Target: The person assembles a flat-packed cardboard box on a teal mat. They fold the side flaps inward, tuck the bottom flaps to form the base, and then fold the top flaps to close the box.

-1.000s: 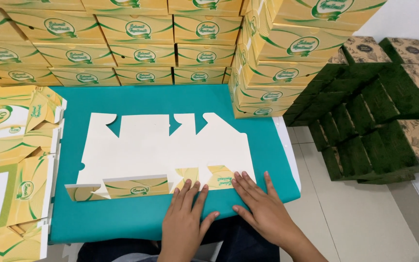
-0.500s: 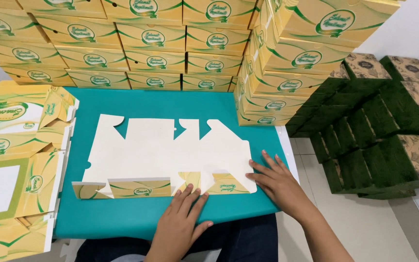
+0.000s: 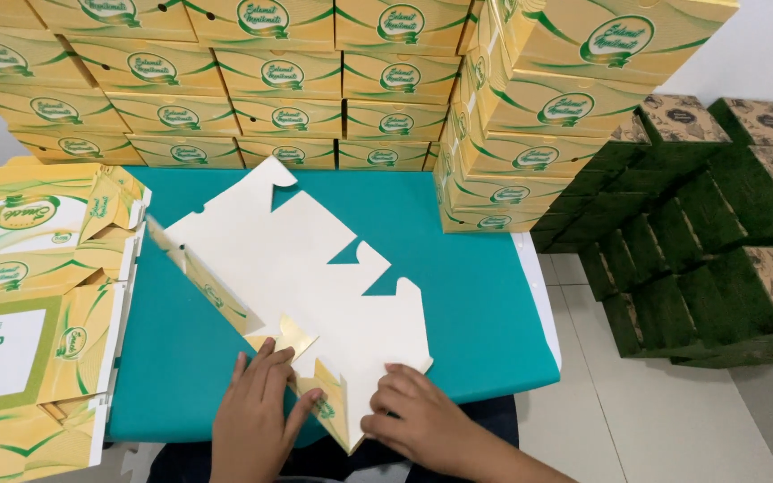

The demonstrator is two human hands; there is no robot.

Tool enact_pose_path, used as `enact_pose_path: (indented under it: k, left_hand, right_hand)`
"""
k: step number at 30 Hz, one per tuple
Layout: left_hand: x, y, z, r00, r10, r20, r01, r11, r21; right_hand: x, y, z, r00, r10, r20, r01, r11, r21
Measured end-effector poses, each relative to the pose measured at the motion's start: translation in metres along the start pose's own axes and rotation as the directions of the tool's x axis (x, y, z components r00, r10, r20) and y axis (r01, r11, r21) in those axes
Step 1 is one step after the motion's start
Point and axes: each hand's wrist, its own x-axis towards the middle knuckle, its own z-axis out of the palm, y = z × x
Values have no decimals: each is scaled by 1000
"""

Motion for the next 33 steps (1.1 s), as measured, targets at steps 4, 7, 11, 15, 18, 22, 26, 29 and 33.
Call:
enact_pose_path:
  k: [4, 7, 11, 15, 18, 22, 26, 29, 33]
  left_hand:
    - [-3, -10, 0, 999, -42, 16, 42, 998, -36]
    - [4, -13, -7, 1000, -28, -7, 28, 999, -34]
    - [15, -27, -13, 983, -28, 183, 47, 994, -99]
    - [7, -26, -14, 960, 28, 277, 25, 982, -185]
    - [-6, -25, -9, 976, 199, 94, -180, 968, -175]
    - [-14, -19, -9, 964, 249, -90, -259, 957, -132]
    - [-15, -18, -8, 958, 223, -181, -251, 956, -151]
    - [-14, -16, -8, 950, 198, -243, -232, 965, -121]
    - [-13, -4, -6, 969, 70, -235, -96, 990, -99]
  right_hand:
    - [16, -17, 21, 995, -80, -57, 78, 996, -35]
    - [21, -22, 34, 994, -70, -81, 58, 988, -140]
    - [34, -28, 43, 992, 48, -120, -73, 974, -216]
    - [43, -21, 53, 984, 113, -139, -142, 966, -216]
    - [49, -15, 55, 970, 164, -181, -197, 962, -188]
    - [50, -12, 57, 972, 209, -110, -213, 977, -26]
    - [52, -12, 58, 968, 230, -96, -224, 972, 72]
    - [51, -11, 58, 970, 220, -103, -210, 973, 99]
    - [47, -12, 64, 967, 196, -164, -195, 981, 22]
